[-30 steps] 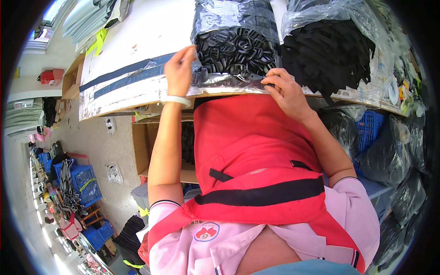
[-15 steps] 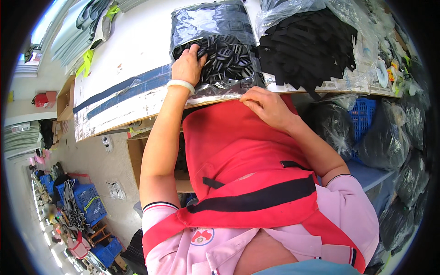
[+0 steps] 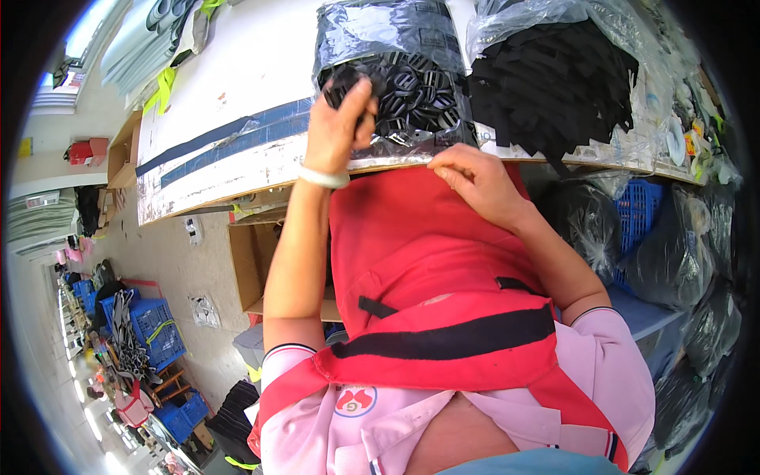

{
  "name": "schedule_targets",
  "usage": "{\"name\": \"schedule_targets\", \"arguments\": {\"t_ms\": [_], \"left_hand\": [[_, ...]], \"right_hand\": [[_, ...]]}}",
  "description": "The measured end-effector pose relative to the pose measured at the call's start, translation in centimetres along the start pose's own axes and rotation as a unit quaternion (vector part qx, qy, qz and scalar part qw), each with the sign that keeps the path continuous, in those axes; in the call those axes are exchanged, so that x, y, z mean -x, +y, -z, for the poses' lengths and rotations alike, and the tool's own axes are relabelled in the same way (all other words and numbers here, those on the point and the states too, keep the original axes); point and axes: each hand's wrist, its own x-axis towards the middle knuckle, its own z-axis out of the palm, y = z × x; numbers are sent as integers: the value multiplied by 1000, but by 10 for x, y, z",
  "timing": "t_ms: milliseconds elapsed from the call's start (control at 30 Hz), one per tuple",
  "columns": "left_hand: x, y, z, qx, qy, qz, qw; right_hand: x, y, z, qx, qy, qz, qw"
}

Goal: The recorder is threading straps through plastic buckles at a workbench.

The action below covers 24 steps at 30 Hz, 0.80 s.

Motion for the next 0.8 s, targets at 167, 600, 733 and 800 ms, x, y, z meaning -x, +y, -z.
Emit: {"name": "schedule_targets", "arguments": {"t_ms": [167, 600, 733, 800], "left_hand": [[70, -47, -22, 152, -91, 87, 980], [114, -120, -22, 404, -96, 227, 881], [114, -106, -49, 255, 14, 191, 948], [110, -106, -55, 250, -8, 199, 948]], "right_hand": [[-12, -21, -4, -232, 17, -108, 967], [5, -7, -10, -279, -76, -198, 937], [9, 5, -24, -295, 23, -197, 935], [18, 7, -36, -298, 51, -167, 938]]}}
